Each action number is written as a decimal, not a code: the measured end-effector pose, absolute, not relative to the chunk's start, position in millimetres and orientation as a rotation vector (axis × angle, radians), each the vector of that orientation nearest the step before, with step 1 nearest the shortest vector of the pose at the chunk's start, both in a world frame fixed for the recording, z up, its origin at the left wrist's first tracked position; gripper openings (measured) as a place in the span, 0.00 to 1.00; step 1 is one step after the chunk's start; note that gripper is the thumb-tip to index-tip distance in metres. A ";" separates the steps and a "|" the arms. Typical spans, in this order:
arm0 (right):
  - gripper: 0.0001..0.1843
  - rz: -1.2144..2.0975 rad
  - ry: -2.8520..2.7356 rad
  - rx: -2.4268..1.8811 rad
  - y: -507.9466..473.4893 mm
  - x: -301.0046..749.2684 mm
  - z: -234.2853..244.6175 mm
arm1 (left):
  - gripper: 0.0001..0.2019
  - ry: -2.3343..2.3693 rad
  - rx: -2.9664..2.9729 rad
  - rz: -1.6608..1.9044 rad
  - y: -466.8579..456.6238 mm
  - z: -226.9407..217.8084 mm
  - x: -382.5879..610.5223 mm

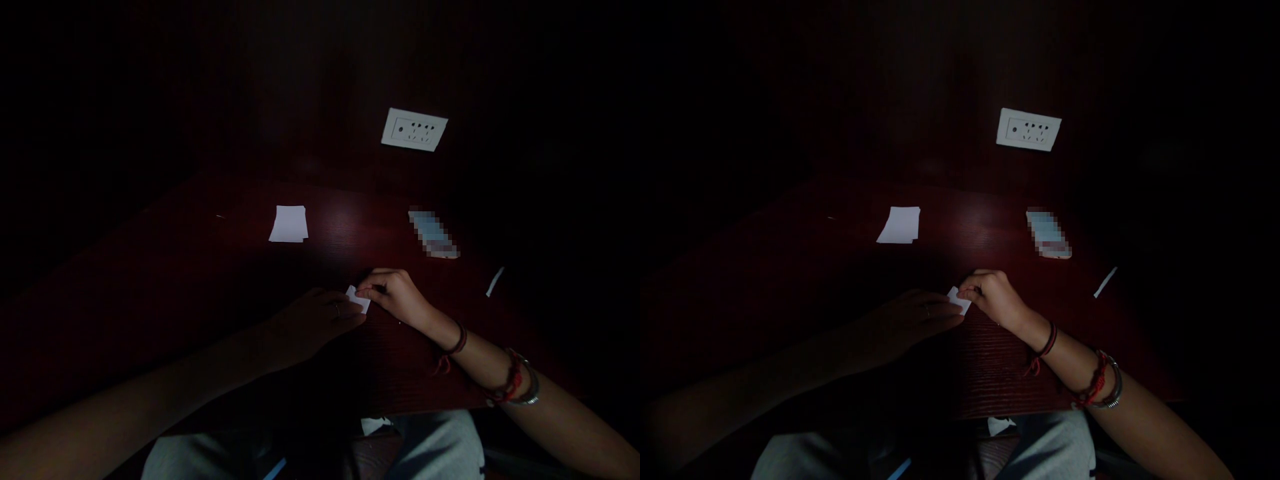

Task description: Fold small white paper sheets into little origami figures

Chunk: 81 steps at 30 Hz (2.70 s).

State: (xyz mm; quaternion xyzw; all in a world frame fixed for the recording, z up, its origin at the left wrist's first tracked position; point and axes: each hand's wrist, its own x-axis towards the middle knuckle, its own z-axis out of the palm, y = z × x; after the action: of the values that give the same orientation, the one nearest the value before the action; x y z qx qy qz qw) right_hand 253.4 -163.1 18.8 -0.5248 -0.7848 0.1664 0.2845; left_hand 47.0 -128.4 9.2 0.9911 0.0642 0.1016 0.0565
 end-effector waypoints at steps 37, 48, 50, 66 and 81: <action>0.13 0.735 -2.186 -1.323 -160.1 268.9 23.7 | 0.21 0.257 3.061 0.280 -129.5 0.0 45.2; 0.11 1.106 -1.938 -1.381 -151.2 270.8 21.8 | 0.21 0.245 3.087 0.321 -130.8 2.1 45.7; 0.11 1.188 -1.839 -1.393 -150.6 270.4 20.8 | 0.21 0.239 3.082 0.323 -131.2 1.8 45.4; 0.24 0.863 -2.032 -1.369 -153.1 274.8 13.9 | 0.22 0.244 3.044 0.315 -130.2 5.4 46.3; 0.30 0.772 -2.140 -1.393 -157.6 271.0 15.7 | 0.18 0.227 3.032 0.307 -130.9 9.8 47.6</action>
State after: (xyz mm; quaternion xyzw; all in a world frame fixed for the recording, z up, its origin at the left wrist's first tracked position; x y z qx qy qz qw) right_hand 271.0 -157.6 15.7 -0.5075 -0.7799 0.2813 0.2347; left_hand 47.6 -130.9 9.8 0.9912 0.0742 0.1004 0.0429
